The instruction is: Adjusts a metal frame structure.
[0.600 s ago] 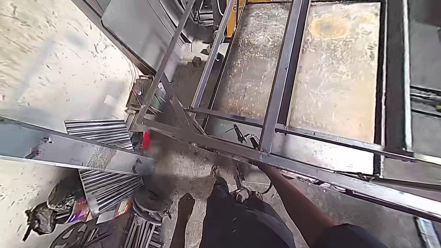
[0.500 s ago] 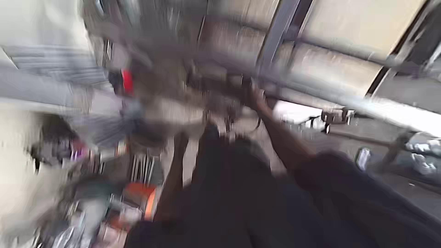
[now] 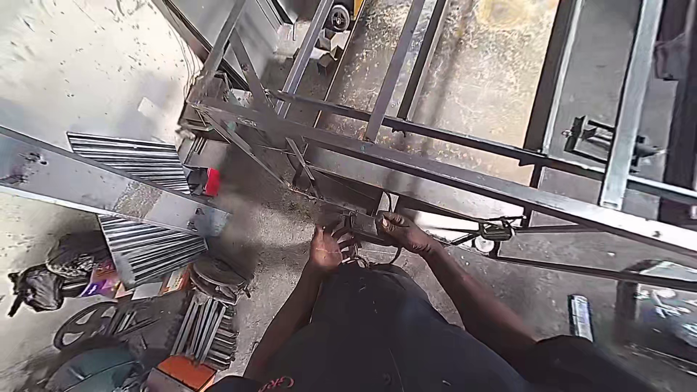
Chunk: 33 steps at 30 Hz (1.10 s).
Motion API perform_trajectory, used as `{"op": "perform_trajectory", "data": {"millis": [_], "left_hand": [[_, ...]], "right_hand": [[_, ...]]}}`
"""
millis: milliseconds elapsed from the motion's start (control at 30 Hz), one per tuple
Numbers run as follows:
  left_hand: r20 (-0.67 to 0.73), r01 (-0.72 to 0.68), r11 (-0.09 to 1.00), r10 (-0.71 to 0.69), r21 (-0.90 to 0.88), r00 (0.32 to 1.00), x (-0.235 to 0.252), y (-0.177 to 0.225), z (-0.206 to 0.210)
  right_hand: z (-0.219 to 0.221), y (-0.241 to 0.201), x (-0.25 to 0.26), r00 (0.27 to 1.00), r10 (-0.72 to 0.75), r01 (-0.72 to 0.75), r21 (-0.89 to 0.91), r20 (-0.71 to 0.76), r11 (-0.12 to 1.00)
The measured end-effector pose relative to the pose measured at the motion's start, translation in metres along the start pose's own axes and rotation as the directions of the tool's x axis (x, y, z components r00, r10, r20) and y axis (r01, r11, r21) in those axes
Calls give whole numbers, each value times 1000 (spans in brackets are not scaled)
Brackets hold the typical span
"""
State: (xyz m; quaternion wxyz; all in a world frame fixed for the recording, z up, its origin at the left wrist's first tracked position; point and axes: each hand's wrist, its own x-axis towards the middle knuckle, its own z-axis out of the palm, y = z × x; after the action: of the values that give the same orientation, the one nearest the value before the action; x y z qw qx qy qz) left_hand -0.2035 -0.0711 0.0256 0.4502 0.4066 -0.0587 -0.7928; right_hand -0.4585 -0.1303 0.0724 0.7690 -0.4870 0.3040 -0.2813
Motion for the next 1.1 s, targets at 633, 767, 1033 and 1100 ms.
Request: {"op": "perform_trajectory", "data": {"millis": [633,767,1033,1100], "left_hand": [[-67,-211,526,459,824,886,0,1,70],[-210,-124,857,259,500,943,17,14,68],[-458,-259,880,436,399,775,49,16,14],[-429,-318,903,419,289,800,58,24,3]], "right_hand": [[9,41,80,873,-24,197,307,-486,931],[32,11,111,960,-113,154,145,-255,978],[12,33,81,908,418,-364,-488,2,793],[15,42,85,890,455,-405,-424,20,810]]}}
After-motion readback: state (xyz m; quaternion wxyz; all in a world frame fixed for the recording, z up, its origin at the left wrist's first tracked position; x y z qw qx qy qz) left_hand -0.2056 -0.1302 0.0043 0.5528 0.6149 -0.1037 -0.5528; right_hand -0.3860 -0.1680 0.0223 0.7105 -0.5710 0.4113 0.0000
